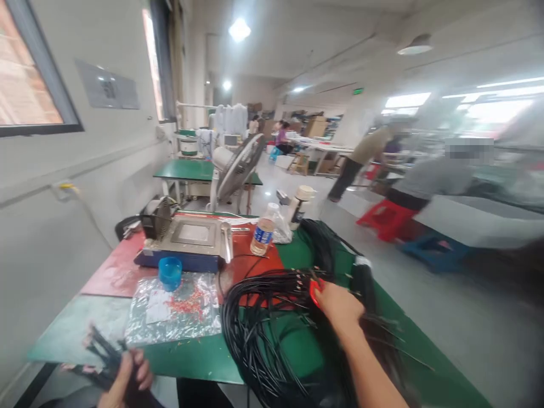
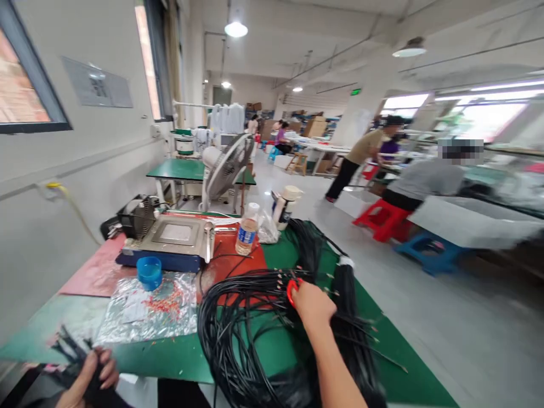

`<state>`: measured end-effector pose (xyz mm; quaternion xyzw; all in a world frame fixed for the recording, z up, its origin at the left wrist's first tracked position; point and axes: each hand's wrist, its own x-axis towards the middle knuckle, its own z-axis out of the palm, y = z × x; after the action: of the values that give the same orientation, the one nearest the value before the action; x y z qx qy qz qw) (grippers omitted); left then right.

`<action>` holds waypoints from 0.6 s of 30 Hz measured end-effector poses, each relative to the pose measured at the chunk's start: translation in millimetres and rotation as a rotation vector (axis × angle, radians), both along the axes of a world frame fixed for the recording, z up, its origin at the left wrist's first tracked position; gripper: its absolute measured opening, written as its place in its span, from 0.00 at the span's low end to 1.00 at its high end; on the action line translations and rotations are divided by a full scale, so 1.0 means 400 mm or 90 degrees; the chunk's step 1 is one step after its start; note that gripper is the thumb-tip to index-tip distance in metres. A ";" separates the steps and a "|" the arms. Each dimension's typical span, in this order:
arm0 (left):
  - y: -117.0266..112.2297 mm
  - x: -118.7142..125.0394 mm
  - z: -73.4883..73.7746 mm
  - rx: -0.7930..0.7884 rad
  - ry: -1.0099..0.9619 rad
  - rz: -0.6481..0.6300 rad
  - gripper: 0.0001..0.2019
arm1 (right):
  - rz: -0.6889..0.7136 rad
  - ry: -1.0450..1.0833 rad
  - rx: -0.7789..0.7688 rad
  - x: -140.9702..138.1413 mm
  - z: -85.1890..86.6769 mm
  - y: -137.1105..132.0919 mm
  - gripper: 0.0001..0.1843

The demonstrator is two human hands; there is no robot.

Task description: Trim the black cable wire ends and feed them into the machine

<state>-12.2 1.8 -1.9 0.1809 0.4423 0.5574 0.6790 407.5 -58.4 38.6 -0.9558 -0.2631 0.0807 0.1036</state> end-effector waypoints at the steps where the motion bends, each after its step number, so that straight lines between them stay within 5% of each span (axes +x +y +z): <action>1: -0.003 0.006 0.007 -0.006 0.010 -0.001 0.15 | 0.014 -0.031 -0.009 -0.019 0.008 0.005 0.16; 5: -0.023 0.029 0.028 0.002 0.011 0.072 0.17 | 0.226 -0.041 0.177 -0.143 0.062 0.067 0.19; 8: -0.044 0.041 0.035 -0.002 0.014 0.070 0.19 | 0.522 0.206 0.368 -0.309 0.081 0.134 0.20; 11: -0.053 0.048 0.027 -0.004 0.034 0.064 0.20 | 0.735 0.476 0.371 -0.486 0.065 0.192 0.19; 14: -0.053 0.048 0.008 0.034 0.063 0.022 0.20 | 0.768 0.746 0.304 -0.605 0.028 0.225 0.19; 18: -0.054 0.047 -0.008 0.047 0.059 -0.025 0.19 | 0.719 0.979 0.247 -0.657 -0.025 0.234 0.22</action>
<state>6.5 -19.7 -5.2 0.2398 0.4488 0.5507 0.6617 144.7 35.2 28.6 -0.3416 -0.5521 0.6758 0.3489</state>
